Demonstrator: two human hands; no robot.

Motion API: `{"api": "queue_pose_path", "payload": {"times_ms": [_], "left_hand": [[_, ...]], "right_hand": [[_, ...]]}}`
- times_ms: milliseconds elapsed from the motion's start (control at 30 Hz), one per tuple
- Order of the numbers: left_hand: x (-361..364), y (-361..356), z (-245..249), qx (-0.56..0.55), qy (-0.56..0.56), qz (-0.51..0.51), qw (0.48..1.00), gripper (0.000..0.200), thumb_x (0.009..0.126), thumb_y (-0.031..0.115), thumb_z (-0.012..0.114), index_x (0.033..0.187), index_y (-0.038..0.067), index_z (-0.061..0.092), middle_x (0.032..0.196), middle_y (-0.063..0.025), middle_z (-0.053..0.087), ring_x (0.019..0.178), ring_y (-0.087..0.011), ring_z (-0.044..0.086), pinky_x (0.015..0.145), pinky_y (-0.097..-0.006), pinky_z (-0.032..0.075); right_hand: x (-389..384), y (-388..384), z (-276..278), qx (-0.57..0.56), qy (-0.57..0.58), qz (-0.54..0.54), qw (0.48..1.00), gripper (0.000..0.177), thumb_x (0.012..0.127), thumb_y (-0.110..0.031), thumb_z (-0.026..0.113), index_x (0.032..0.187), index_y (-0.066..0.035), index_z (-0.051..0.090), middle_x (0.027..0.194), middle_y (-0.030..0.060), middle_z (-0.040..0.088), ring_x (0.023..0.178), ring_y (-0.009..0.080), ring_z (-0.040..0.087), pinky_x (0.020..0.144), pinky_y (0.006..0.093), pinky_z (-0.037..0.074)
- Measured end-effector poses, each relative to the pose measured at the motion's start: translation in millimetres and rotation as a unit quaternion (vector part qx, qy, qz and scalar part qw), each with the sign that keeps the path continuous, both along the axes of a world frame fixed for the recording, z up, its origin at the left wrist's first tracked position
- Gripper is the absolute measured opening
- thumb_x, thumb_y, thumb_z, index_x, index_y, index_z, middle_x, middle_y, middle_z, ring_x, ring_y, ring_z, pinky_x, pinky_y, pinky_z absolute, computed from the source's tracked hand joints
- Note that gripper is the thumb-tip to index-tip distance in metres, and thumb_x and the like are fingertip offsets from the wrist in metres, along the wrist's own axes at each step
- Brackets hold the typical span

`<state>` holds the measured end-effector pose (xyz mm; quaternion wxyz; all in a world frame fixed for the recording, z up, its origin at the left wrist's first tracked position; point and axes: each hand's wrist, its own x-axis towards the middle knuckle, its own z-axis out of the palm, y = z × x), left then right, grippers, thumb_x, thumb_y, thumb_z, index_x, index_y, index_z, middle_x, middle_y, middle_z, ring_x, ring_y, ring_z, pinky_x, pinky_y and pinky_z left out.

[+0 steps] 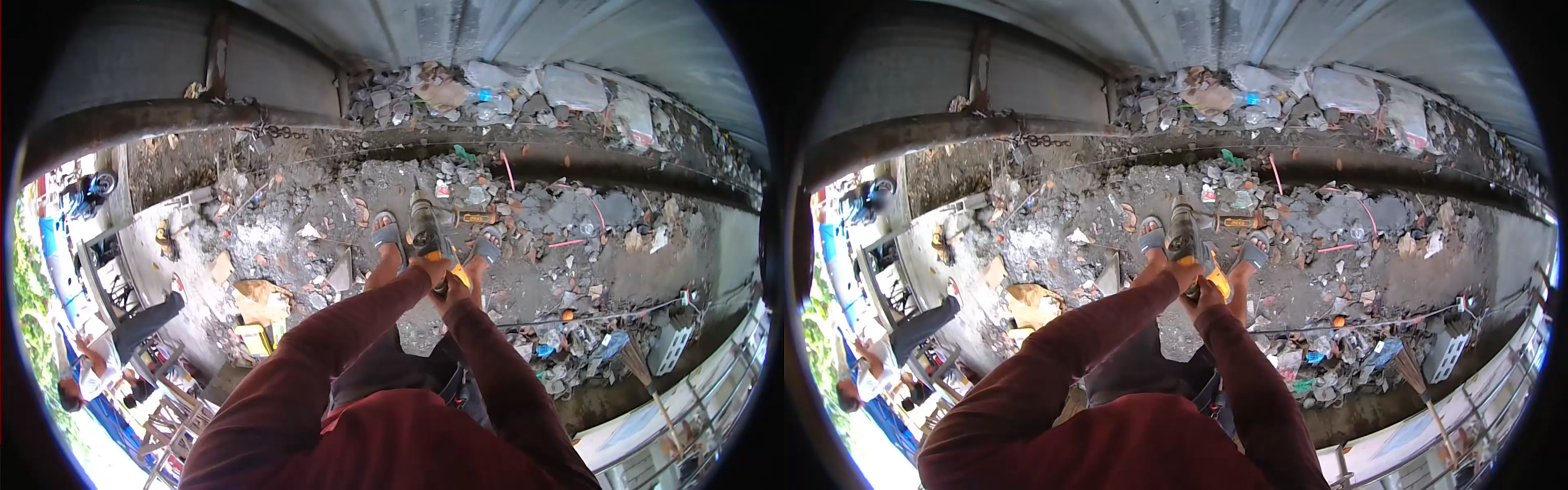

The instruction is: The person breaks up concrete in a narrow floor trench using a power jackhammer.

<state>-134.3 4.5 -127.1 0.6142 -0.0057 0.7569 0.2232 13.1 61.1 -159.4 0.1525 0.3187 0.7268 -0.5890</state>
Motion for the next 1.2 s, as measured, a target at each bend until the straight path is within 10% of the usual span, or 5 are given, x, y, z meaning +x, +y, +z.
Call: {"api": "queue_pose_path", "payload": {"times_ms": [300,433,700,1033,1200], "left_hand": [[-25.8,-102.2,-131.5,0.157,0.105,0.098,0.977,0.054,0.099,0.047,0.061,0.123,-0.001,0.067,0.11,-0.0203,0.072,0.116,-0.0341,0.066,0.1,-0.0403,0.049],[19.5,-174.6,-178.1,0.188,0.29,-0.139,0.928,0.041,0.099,0.029,0.057,0.137,0.015,0.059,0.129,-0.0227,0.062,0.113,-0.0378,0.064,0.096,-0.0444,0.052],[-15.9,-125.6,-81.1,0.109,-0.118,0.58,0.798,0.064,0.099,0.053,0.058,0.15,0.016,0.045,0.143,-0.0126,0.053,0.119,-0.0266,0.059,0.093,-0.0425,0.048],[-99.7,-45.3,-72.5,-0.034,-0.228,0.66,0.715,0.04,0.092,0.051,0.07,0.111,0.017,0.062,0.099,-0.0037,0.066,0.091,-0.0242,0.066,0.076,-0.0467,0.057],[-83.9,-39.1,-131.1,-0.118,-0.157,0.628,0.753,0.088,0.083,0.06,0.076,0.126,-0.015,0.062,0.124,-0.0236,0.067,0.109,-0.0305,0.069,0.094,-0.0383,0.053]], "right_hand": [[-93.4,-32.6,-81.0,-0.158,-0.088,-0.254,0.95,0.044,0.087,-0.018,0.082,0.121,0.002,0.062,0.097,0.0056,0.073,0.083,0.013,0.068,0.075,0.0308,0.055],[-103.4,-27.8,-82.8,-0.165,-0.081,-0.252,0.95,0.037,0.085,-0.026,0.082,0.107,0.0,0.069,0.089,0.0047,0.071,0.071,0.0113,0.064,0.062,0.0316,0.053],[-190.2,-11.7,-18.5,0.123,-0.185,0.154,0.963,0.038,0.082,-0.026,0.074,0.113,-0.006,0.068,0.106,0.0239,0.072,0.102,0.0391,0.071,0.087,0.0468,0.057],[-251.3,13.2,-13.0,0.206,-0.227,0.569,0.764,0.033,0.093,-0.036,0.063,0.116,-0.015,0.073,0.116,0.0143,0.073,0.11,0.0321,0.071,0.094,0.0449,0.056],[-277.3,16.5,-5.4,0.186,-0.251,0.565,0.764,0.037,0.092,-0.038,0.06,0.116,-0.014,0.074,0.113,0.0152,0.075,0.108,0.0331,0.072,0.093,0.0457,0.057]]}}
